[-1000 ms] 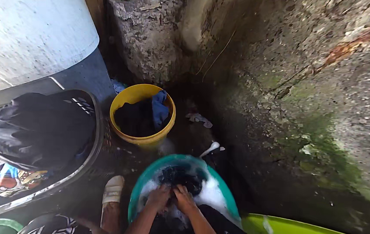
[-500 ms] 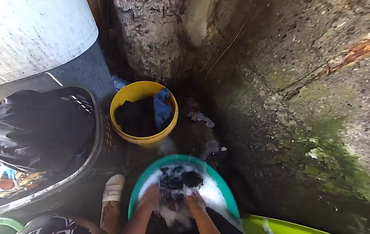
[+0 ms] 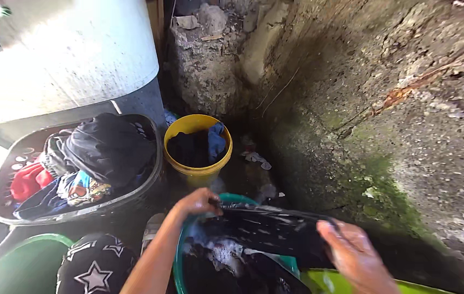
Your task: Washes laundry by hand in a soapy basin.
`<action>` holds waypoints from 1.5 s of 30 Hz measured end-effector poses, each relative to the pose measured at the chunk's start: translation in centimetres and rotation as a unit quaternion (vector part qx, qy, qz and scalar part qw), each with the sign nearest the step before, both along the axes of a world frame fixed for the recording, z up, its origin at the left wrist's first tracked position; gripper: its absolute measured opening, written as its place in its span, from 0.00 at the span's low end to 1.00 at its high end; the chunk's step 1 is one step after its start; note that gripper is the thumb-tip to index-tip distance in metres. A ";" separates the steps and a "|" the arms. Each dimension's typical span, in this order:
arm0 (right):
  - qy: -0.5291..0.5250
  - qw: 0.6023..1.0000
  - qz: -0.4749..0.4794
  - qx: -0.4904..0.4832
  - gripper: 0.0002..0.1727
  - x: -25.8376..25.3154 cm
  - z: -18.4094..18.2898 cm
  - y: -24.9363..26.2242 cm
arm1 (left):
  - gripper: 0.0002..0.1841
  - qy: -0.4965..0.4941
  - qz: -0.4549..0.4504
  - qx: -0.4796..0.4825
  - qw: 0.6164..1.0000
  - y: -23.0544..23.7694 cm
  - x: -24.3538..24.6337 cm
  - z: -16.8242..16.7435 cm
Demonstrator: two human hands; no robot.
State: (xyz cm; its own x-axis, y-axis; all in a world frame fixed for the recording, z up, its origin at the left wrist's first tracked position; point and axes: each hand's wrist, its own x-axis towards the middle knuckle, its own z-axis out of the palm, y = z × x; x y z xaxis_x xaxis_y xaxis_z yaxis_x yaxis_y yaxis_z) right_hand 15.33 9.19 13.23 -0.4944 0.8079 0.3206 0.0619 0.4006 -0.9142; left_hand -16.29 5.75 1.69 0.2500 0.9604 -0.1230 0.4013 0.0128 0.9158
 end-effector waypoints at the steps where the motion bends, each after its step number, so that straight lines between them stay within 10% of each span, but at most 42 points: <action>1: 0.017 0.999 -0.011 0.032 0.11 0.6 1.7 -0.2 | 0.08 -0.044 -0.009 0.056 0.997 0.1 -0.9 3.5; 7: 0.118 0.983 0.009 0.143 0.12 5.3 3.3 1.9 | 0.11 -0.169 -0.064 0.367 0.913 0.0 -3.9 17.9; 11: 0.087 0.992 -0.014 0.089 0.08 3.0 1.0 2.4 | 0.12 -0.180 -0.081 0.419 0.886 1.4 -2.0 19.7; 14: -0.074 0.993 -0.091 -0.010 0.06 1.1 -6.5 3.4 | 0.11 -0.167 -0.040 0.286 0.943 2.9 1.1 12.4; 17: -0.433 0.888 -0.088 -0.127 0.21 -0.4 -15.8 4.3 | 0.15 0.046 -0.006 0.038 0.998 4.2 3.9 -0.7; 22: -0.571 0.816 0.051 -0.076 0.30 -4.1 -26.9 2.8 | 0.30 0.205 0.115 -0.266 0.935 0.0 8.2 -20.0; 27: -0.640 0.733 0.228 -0.008 0.29 -5.1 -32.5 3.0 | 0.33 0.281 -0.026 -0.273 0.920 -3.5 12.5 -23.7; 32: -0.685 0.716 0.041 -0.128 0.36 -2.9 -34.4 4.0 | 0.22 0.321 0.005 -0.283 0.904 -1.9 8.2 -22.4; 35: -0.710 0.652 0.025 -0.266 0.30 -7.3 -32.3 3.1 | 0.40 0.199 0.115 -0.313 0.921 -0.1 9.9 -21.8; 38: -0.598 0.739 0.044 -0.308 0.29 -9.9 -27.7 4.7 | 0.56 0.087 0.089 -0.277 0.953 -0.4 10.2 -21.6; 42: -0.233 0.948 -0.012 -0.218 0.07 -7.0 -16.5 5.1 | 0.36 -0.044 0.305 -0.190 0.932 -2.4 10.9 -23.1; 45: -0.038 0.948 -0.124 -0.290 0.12 -4.8 -14.3 4.8 | 0.27 -0.136 0.472 -0.092 0.866 -0.2 13.3 -20.6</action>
State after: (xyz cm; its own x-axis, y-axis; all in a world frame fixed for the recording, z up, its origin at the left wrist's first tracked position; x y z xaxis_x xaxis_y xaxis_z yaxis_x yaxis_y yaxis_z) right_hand 10.53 13.97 -1.07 -0.2695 0.9319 -0.2429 0.1639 -0.2041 -0.9651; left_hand -2.98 5.59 -18.90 -0.5913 0.7235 -0.3561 -0.0977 0.3741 0.9222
